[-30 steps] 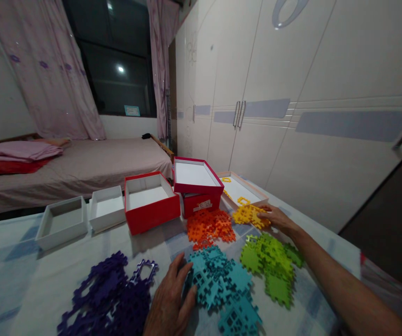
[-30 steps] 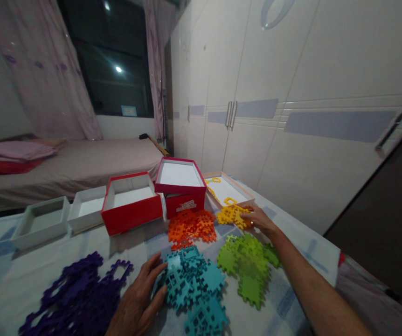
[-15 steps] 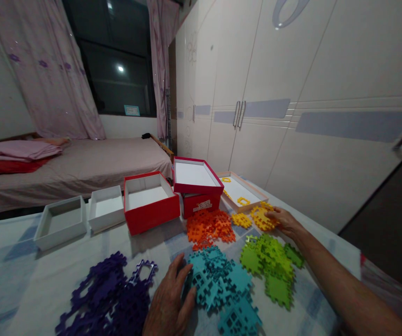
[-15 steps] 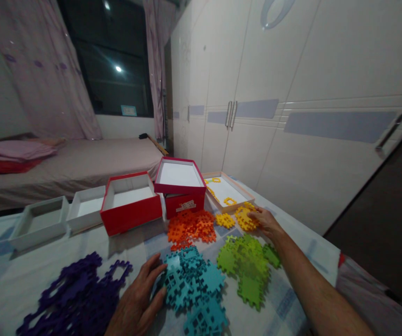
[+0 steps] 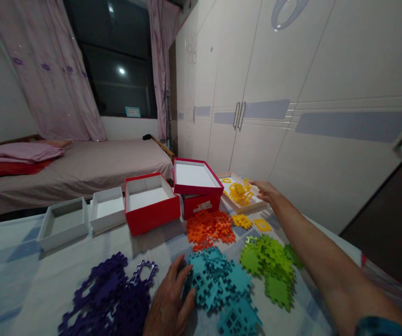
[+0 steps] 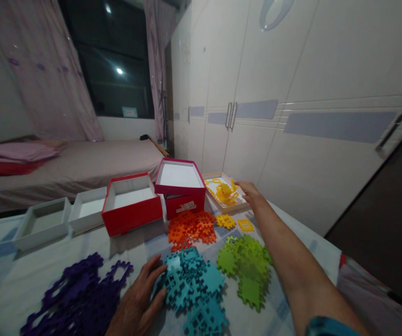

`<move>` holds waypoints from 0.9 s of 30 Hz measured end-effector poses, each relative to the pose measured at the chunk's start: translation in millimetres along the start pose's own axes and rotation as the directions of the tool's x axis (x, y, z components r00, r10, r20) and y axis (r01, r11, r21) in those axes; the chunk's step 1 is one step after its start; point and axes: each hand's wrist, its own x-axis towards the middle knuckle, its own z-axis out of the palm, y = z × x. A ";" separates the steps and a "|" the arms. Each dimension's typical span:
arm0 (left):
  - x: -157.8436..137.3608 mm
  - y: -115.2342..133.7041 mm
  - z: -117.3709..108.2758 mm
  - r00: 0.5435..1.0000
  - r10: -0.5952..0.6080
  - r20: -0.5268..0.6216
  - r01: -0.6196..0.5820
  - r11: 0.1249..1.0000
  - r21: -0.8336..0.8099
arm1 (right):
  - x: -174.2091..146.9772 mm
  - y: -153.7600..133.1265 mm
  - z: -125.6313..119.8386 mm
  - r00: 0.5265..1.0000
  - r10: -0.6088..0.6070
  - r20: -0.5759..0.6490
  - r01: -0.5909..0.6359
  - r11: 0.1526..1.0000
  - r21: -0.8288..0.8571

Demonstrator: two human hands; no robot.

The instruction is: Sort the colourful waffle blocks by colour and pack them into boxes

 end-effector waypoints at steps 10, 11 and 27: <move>1.4 4.3 -0.1 0.999 -0.048 0.014 0.049 0.999 -0.021 | -74.5 69.9 -28.2 0.996 0.089 0.015 -0.069 0.862 -0.502; 1.7 5.0 -0.5 0.999 -0.047 0.009 0.047 0.999 -0.025 | -78.2 75.5 -28.1 0.995 0.094 0.027 -0.066 0.846 -0.529; 2.2 5.9 0.3 0.999 -0.052 -0.013 0.051 0.998 -0.044 | -84.1 49.3 7.9 0.946 0.107 0.306 0.002 0.942 -0.336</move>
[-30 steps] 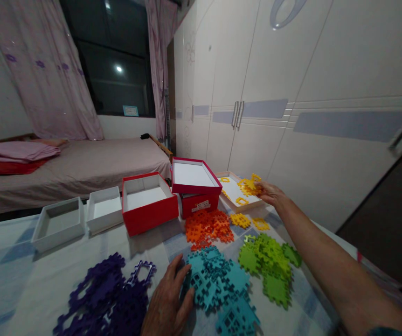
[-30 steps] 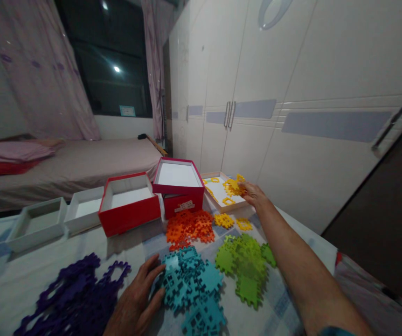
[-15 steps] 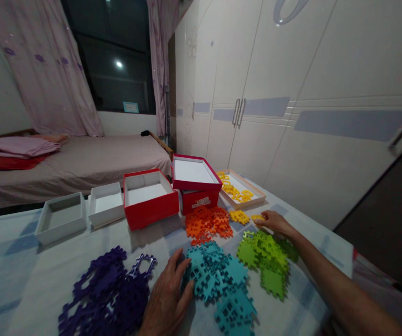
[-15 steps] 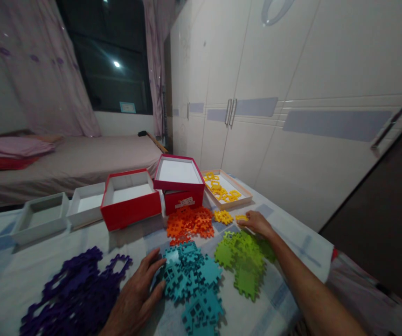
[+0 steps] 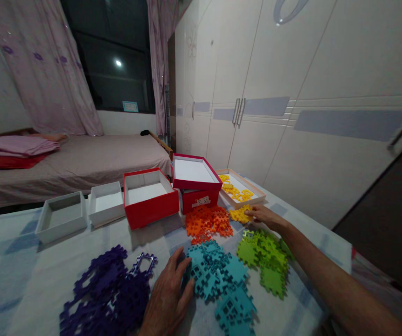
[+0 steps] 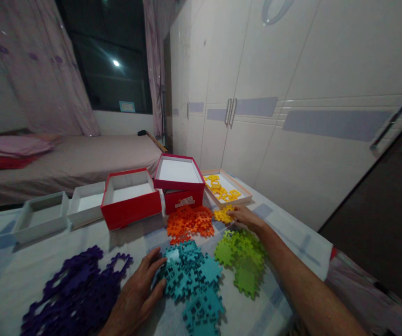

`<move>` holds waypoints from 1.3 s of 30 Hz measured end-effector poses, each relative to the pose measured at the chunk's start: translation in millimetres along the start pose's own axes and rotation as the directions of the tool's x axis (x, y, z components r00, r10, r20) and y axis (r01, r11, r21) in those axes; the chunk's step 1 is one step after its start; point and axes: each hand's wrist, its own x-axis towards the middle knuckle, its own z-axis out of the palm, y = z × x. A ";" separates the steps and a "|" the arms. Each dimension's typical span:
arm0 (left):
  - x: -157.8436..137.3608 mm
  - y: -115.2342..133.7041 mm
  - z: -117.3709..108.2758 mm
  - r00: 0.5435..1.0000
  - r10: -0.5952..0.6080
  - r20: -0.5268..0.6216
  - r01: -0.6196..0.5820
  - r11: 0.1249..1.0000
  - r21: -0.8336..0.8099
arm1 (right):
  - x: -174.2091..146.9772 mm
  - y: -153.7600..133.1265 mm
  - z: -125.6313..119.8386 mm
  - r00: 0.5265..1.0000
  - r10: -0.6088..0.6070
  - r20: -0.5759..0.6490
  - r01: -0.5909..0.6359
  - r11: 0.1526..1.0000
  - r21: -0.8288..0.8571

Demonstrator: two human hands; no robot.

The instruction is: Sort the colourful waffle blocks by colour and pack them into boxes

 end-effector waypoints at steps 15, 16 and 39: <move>-1.6 -0.8 1.4 0.999 0.031 -0.007 -0.031 0.999 0.033 | 14.7 -10.1 25.3 0.999 0.046 -0.016 -0.045 0.996 0.081; -1.3 -0.8 1.4 0.999 0.031 -0.006 -0.031 0.999 0.034 | 14.1 -11.6 24.6 0.999 0.045 -0.015 -0.044 0.994 0.098; -0.4 -12.5 5.6 0.988 0.151 -0.035 -0.145 0.979 0.142 | 33.1 -126.0 6.2 0.792 -0.385 -0.474 0.372 0.920 -0.126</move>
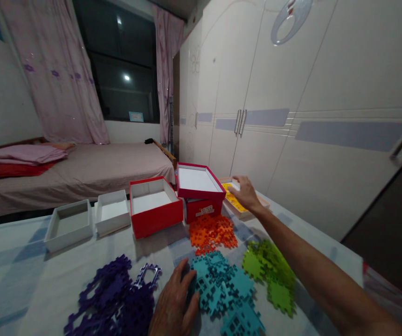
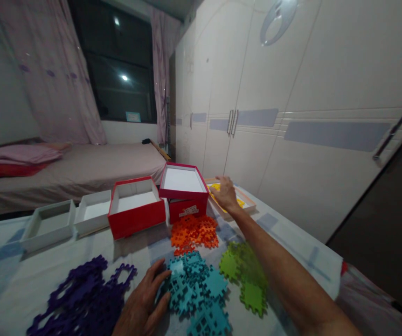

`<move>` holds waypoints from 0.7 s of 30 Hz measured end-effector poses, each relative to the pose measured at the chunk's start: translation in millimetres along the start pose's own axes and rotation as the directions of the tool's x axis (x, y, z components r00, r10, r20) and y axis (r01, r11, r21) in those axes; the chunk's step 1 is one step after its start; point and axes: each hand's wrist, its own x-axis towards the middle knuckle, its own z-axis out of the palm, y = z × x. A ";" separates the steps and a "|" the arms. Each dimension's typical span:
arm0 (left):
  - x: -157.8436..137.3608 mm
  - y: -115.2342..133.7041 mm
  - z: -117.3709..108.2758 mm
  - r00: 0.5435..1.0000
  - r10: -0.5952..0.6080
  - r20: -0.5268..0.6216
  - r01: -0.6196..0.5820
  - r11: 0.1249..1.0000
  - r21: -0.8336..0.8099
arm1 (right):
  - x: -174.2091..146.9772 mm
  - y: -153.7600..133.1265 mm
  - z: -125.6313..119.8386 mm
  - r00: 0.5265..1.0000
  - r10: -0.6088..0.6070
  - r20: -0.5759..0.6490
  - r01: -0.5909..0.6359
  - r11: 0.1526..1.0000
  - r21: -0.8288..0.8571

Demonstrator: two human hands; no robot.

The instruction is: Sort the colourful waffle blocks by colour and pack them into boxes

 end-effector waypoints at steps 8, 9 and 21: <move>-2.8 -2.3 10.0 0.998 -0.012 -0.057 0.010 0.999 -0.036 | -37.5 -44.2 68.6 0.907 -0.371 0.197 0.406 0.895 -0.185; -3.8 -3.2 13.6 0.996 -0.021 -0.087 0.016 0.999 -0.049 | -36.6 -44.1 72.1 0.918 -0.359 0.167 0.386 0.906 -0.174; -6.8 -3.5 21.1 0.985 -0.040 -0.167 0.029 0.997 -0.070 | 26.7 21.5 -8.7 0.859 0.312 -0.405 -0.126 0.896 0.425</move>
